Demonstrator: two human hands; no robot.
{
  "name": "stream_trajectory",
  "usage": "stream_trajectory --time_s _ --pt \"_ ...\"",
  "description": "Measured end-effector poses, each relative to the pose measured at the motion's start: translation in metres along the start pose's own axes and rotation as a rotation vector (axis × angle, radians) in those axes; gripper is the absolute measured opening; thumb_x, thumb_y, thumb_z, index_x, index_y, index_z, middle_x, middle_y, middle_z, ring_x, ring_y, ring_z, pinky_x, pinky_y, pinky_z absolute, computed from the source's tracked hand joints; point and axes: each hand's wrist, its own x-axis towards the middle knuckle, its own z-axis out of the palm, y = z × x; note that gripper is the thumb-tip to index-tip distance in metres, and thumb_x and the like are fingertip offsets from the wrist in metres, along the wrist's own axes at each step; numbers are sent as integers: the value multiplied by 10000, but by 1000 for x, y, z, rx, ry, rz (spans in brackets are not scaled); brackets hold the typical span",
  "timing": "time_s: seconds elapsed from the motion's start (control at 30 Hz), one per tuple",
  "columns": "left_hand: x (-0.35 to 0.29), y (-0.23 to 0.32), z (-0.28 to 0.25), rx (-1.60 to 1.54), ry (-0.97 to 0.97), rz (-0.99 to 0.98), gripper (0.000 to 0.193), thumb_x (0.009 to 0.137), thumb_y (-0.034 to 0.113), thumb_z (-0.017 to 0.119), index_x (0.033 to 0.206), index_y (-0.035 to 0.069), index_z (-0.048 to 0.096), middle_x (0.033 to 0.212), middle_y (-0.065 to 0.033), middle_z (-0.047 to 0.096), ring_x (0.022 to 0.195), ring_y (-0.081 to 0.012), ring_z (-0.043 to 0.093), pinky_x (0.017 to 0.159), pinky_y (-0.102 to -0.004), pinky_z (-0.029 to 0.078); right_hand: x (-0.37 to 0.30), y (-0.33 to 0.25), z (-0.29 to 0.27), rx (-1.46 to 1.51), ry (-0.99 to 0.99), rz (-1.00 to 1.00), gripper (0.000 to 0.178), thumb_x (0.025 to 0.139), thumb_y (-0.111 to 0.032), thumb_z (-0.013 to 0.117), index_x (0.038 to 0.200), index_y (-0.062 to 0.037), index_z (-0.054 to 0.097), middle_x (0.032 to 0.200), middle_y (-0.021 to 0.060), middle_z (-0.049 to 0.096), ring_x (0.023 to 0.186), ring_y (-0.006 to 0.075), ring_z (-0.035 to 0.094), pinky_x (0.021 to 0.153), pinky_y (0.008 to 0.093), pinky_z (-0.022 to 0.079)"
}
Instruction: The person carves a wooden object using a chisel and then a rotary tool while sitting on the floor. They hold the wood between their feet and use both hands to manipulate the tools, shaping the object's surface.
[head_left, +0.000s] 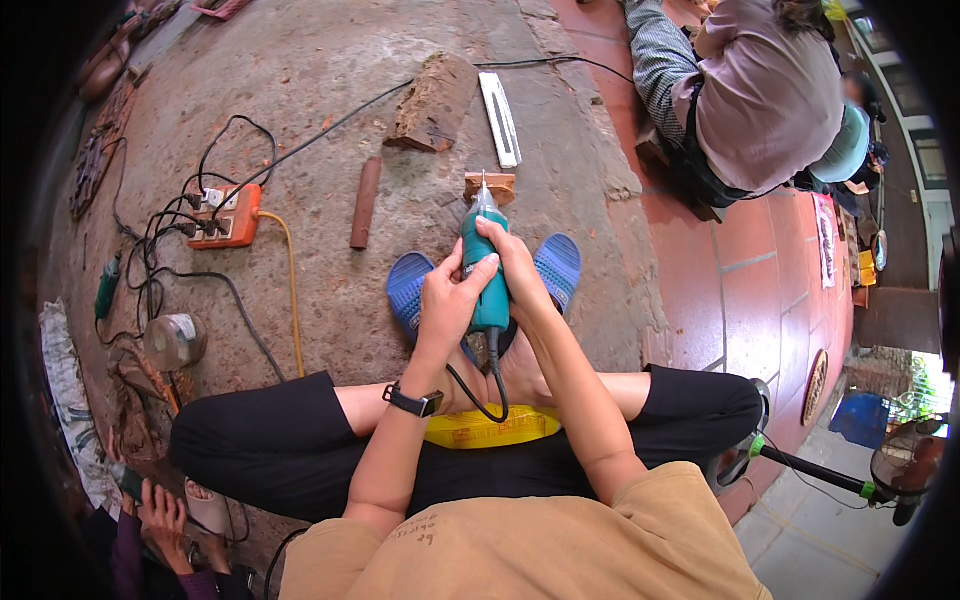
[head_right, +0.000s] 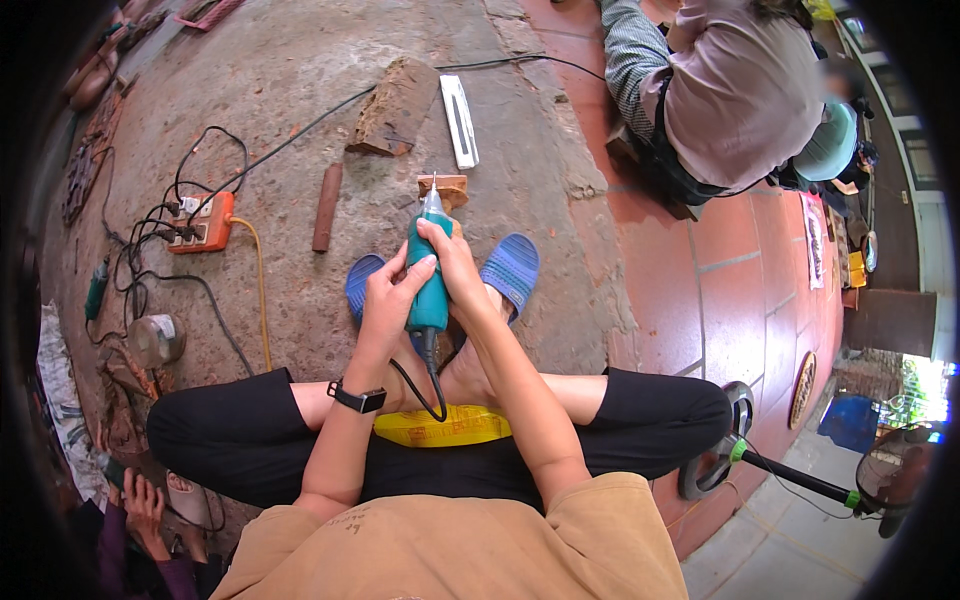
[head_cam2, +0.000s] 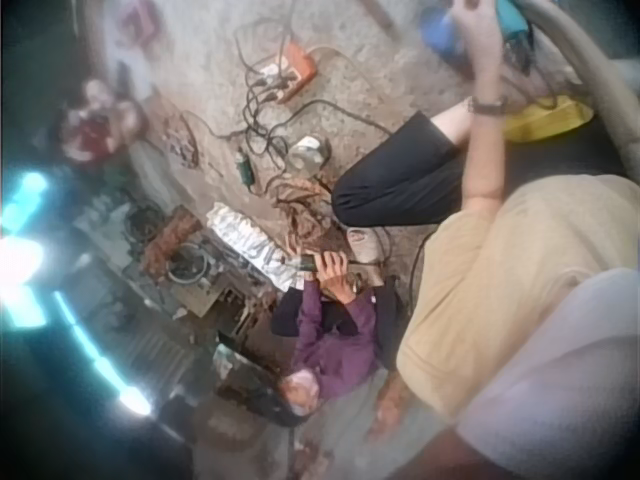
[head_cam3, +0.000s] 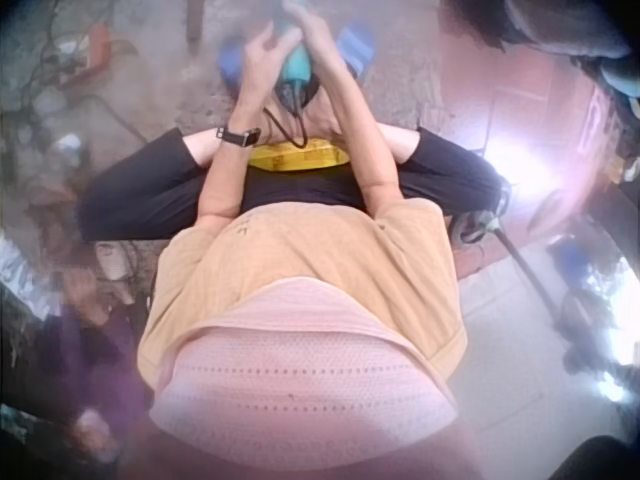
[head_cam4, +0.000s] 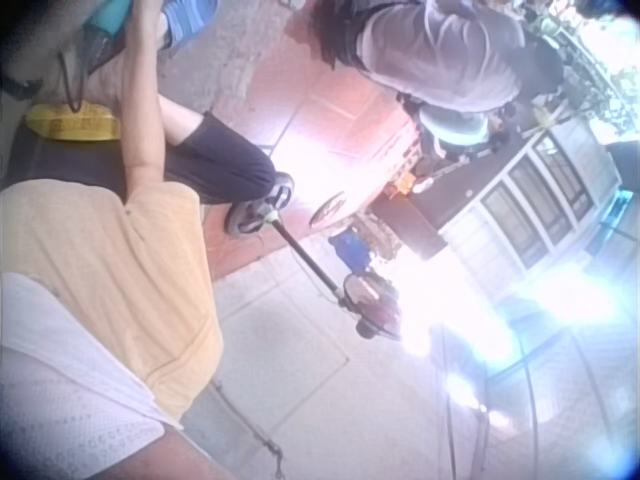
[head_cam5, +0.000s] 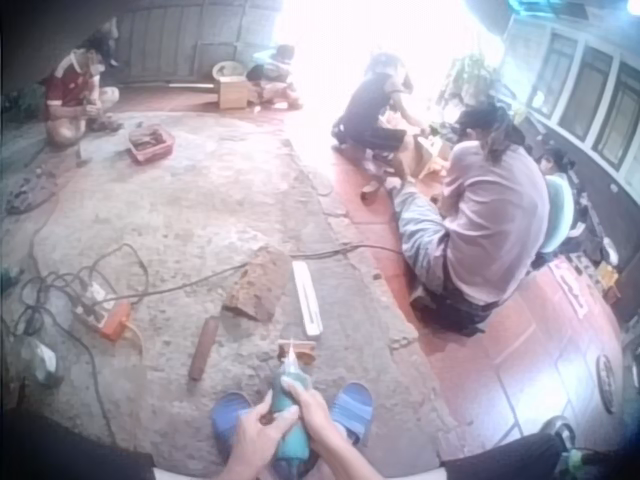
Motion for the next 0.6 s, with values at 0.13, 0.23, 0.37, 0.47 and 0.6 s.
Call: stream_trajectory --time_s 0.13,0.23,0.37,0.47,0.6 --pt "-11 1 12 6 5 48 587 897 267 699 1340 -70 509 920 -102 698 784 -97 622 692 -253 515 -15 -10 -4 8 0 16 326 917 -360 617 937 -36 596 796 45 592 657 120 578 579 260 497" --pt "-15 11 19 39 -34 48 554 900 278 694 1305 -66 538 921 -122 698 797 -121 642 696 -266 519 -18 -12 -15 17 -4 41 336 916 -366 618 971 -34 606 817 52 604 666 128 593 584 260 506" --pt "-9 9 15 90 -7 22 573 879 339 707 1266 -58 563 898 -148 692 799 -146 655 685 -287 522 -9 -9 -10 39 27 40 331 904 -365 633 944 -37 608 788 54 602 649 146 607 577 286 516" --pt "-4 6 6 75 -4 31 465 909 267 687 1270 -11 592 971 -69 694 822 -67 614 710 -237 522 12 7 -19 -16 85 70 335 875 -402 668 949 -79 617 767 20 580 641 136 577 588 298 491" --pt "-5 10 3 77 52 105 451 852 339 727 1101 -25 636 861 -162 706 790 -131 651 688 -318 532 25 13 -31 -16 27 73 383 884 -415 649 1046 -69 620 872 46 610 743 162 607 670 311 511"
